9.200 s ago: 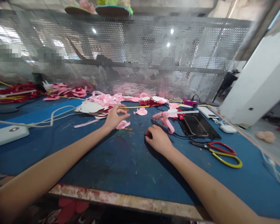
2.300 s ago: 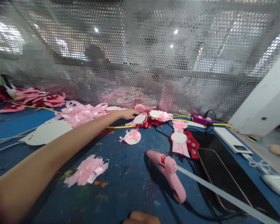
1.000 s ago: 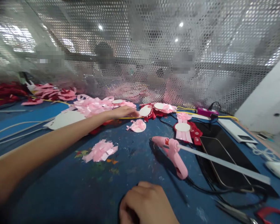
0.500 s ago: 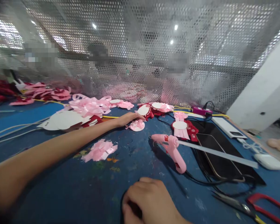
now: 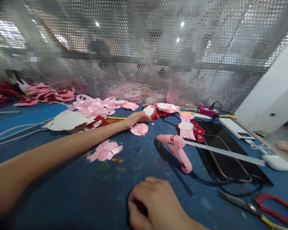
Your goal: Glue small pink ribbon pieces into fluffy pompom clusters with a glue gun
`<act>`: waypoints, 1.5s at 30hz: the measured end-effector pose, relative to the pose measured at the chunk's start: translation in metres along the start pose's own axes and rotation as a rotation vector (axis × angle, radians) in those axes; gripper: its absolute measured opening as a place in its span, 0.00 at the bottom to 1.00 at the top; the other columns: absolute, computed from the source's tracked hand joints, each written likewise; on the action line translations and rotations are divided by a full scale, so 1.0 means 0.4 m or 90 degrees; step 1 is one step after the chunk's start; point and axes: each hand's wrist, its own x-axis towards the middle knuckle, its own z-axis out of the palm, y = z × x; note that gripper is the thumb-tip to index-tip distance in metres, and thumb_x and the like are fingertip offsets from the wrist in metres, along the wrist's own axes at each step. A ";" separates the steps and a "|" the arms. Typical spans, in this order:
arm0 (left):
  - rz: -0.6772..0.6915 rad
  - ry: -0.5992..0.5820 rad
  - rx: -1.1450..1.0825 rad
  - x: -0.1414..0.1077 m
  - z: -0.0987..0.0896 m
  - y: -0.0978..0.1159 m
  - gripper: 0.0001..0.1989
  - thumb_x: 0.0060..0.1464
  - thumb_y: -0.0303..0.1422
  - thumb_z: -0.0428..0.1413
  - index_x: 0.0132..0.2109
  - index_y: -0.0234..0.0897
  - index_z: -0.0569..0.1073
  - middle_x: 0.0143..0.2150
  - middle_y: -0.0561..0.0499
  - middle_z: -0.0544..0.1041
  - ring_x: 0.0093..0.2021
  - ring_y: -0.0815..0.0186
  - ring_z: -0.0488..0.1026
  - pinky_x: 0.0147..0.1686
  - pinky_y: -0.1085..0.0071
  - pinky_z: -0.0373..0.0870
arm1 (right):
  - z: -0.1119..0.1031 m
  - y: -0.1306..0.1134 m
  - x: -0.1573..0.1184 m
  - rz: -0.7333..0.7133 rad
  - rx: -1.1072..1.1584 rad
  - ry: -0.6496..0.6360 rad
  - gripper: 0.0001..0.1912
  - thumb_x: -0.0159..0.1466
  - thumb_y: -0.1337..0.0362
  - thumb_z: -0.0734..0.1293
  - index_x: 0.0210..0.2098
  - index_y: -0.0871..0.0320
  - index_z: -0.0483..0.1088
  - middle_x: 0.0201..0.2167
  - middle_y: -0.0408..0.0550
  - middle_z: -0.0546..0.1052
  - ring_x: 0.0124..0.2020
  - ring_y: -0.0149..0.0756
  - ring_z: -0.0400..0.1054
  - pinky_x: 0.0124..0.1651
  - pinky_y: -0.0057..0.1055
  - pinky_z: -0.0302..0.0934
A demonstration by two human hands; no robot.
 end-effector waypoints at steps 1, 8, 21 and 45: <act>-0.003 -0.001 0.005 0.004 -0.002 0.001 0.16 0.60 0.37 0.53 0.52 0.33 0.69 0.50 0.45 0.72 0.46 0.60 0.72 0.44 0.58 0.72 | -0.001 0.000 0.000 0.000 0.002 0.001 0.07 0.53 0.71 0.60 0.24 0.57 0.69 0.20 0.43 0.72 0.23 0.29 0.63 0.27 0.24 0.51; -0.020 -0.047 0.014 0.029 0.006 0.014 0.15 0.60 0.37 0.53 0.52 0.33 0.69 0.50 0.45 0.72 0.46 0.59 0.72 0.45 0.58 0.72 | 0.000 0.001 -0.002 -0.003 0.004 0.002 0.07 0.53 0.71 0.61 0.24 0.57 0.69 0.21 0.42 0.72 0.23 0.29 0.62 0.28 0.24 0.51; -0.017 0.014 -0.125 -0.016 -0.010 0.020 0.44 0.48 0.66 0.36 0.31 0.29 0.78 0.33 0.37 0.81 0.38 0.54 0.78 0.45 0.58 0.70 | -0.006 -0.003 -0.001 0.006 0.009 -0.004 0.06 0.54 0.71 0.61 0.25 0.57 0.69 0.21 0.42 0.71 0.24 0.29 0.62 0.28 0.24 0.51; 0.033 -0.048 0.370 -0.341 -0.062 0.093 0.17 0.31 0.40 0.68 0.24 0.35 0.71 0.26 0.54 0.68 0.29 0.68 0.62 0.28 0.75 0.56 | -0.023 -0.036 -0.015 0.055 -0.055 -0.081 0.08 0.61 0.71 0.60 0.29 0.57 0.68 0.24 0.41 0.71 0.27 0.29 0.62 0.32 0.25 0.53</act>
